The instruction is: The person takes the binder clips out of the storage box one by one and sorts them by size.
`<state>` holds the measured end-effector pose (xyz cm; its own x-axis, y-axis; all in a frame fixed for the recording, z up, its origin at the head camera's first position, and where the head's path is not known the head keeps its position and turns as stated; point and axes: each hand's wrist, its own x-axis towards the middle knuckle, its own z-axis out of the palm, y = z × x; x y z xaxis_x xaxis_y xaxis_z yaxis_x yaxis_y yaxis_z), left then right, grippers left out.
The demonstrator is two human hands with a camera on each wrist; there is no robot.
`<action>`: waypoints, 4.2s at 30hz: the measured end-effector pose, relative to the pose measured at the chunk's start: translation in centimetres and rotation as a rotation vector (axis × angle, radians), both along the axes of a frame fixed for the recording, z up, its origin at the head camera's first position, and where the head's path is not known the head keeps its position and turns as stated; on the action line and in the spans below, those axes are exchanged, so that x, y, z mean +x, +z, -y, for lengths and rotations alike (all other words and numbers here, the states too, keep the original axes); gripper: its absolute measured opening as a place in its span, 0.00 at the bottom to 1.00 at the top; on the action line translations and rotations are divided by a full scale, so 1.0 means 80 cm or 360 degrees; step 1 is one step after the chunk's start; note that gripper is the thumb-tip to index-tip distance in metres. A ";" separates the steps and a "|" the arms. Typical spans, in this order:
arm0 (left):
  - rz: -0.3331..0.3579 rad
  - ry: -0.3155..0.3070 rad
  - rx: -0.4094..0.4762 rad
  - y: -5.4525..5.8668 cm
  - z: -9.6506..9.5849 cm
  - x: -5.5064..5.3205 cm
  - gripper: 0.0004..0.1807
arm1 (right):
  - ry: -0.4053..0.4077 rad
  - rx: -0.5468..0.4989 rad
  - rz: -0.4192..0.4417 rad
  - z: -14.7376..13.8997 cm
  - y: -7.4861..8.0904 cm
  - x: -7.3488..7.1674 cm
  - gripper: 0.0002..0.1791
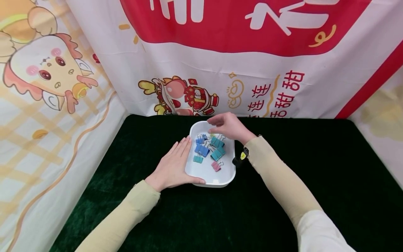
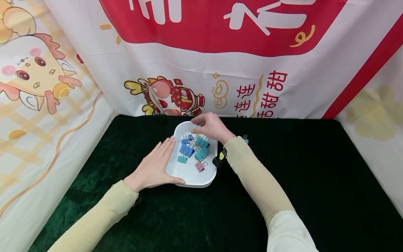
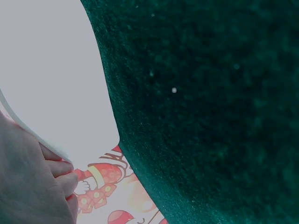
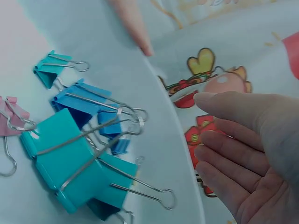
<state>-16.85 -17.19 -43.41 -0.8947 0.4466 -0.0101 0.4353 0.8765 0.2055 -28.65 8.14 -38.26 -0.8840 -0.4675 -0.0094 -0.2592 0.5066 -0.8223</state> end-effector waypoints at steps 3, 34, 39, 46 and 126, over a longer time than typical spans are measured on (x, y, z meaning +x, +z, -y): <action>0.0012 0.0003 -0.0006 0.001 0.000 0.000 0.77 | 0.0003 0.0055 0.0008 0.010 -0.008 -0.005 0.23; -0.0019 -0.0018 -0.0063 0.005 -0.005 0.002 0.78 | 0.0118 0.0539 -0.0012 0.048 -0.042 -0.024 0.20; -0.0019 -0.0013 -0.0067 0.005 -0.004 0.001 0.78 | 0.0143 0.0599 -0.0083 0.049 -0.045 -0.026 0.17; -0.0009 -0.0008 -0.0040 0.003 -0.002 0.002 0.78 | 0.0166 0.0656 -0.0131 0.053 -0.055 -0.027 0.16; 0.0000 0.0024 -0.0050 0.003 -0.005 0.002 0.78 | -0.0396 0.0116 -0.0305 -0.132 0.013 0.016 0.18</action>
